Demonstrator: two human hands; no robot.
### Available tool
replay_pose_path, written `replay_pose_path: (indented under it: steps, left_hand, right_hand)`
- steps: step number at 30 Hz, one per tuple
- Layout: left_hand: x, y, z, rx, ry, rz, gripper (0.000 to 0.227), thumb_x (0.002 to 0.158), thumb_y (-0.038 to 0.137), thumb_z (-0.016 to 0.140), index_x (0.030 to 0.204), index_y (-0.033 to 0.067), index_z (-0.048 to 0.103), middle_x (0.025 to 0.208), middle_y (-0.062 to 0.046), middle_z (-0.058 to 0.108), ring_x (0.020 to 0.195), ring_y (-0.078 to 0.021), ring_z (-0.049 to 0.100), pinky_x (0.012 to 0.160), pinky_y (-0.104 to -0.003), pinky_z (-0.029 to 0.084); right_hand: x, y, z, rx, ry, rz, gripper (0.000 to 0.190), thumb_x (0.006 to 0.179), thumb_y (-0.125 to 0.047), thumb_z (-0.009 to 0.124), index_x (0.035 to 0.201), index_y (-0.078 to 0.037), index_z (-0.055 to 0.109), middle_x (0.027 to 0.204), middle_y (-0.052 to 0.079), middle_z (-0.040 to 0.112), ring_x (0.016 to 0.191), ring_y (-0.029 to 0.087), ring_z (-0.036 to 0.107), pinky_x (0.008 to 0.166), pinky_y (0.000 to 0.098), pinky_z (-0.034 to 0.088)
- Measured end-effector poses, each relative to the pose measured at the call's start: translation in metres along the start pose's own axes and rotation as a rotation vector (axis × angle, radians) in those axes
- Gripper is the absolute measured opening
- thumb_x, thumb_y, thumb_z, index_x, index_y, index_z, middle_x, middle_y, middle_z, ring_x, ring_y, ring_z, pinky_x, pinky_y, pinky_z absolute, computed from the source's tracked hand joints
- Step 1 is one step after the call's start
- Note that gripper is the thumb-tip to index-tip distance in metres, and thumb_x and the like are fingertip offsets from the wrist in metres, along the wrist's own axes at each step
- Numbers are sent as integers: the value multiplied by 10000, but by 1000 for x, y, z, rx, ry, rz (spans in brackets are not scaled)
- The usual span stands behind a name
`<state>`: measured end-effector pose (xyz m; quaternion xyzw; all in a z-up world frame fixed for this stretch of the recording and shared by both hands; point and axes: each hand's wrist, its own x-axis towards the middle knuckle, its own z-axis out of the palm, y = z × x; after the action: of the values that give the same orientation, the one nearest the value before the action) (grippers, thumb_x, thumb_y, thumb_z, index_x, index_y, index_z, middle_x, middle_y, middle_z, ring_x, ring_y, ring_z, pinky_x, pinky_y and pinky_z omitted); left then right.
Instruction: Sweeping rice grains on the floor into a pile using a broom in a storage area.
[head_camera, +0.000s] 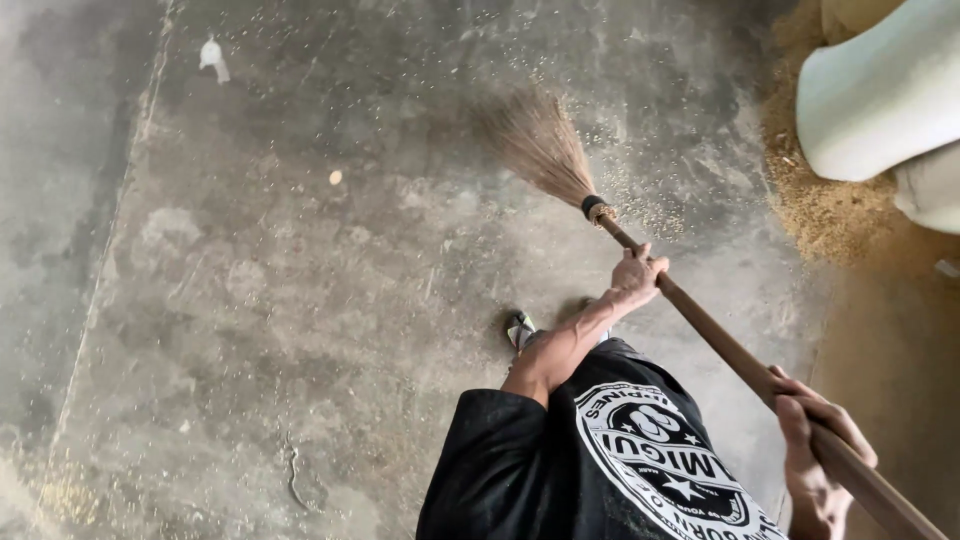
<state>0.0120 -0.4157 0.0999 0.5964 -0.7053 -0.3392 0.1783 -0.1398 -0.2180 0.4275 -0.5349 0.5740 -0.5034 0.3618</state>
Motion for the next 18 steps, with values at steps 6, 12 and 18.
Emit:
replay_pose_path:
  steps: [6, 12, 18]
  left_hand:
    - [-5, 44, -32, 48, 72, 147, 240, 827, 186, 756, 1040, 253, 669, 1505, -169, 493, 1136, -458, 594, 807, -452, 613]
    - [-35, 20, -84, -4, 125, 39, 198, 874, 157, 730, 1042, 224, 649, 1542, -197, 469, 1248, -505, 542, 804, -478, 618]
    - [-99, -49, -121, 4, 452, -31, 411, 689, 121, 814, 1052, 188, 633, 1447, -287, 462, 1307, -545, 516, 1193, -741, 248]
  right_hand:
    - [-17, -10, -29, 28, 43, -128, 156, 1117, -63, 672, 1042, 72, 650, 1147, 266, 704, 1213, 365, 708, 1174, 504, 540]
    - [-12, 0, -28, 111, -50, -144, 193, 1104, -58, 671, 998, 101, 652, 1099, 265, 703, 1141, 346, 705, 1180, 565, 513]
    - [22, 34, -5, 327, -301, -105, 171, 1075, -43, 654, 967, 89, 651, 1117, 258, 704, 1190, 369, 686, 1196, 610, 487]
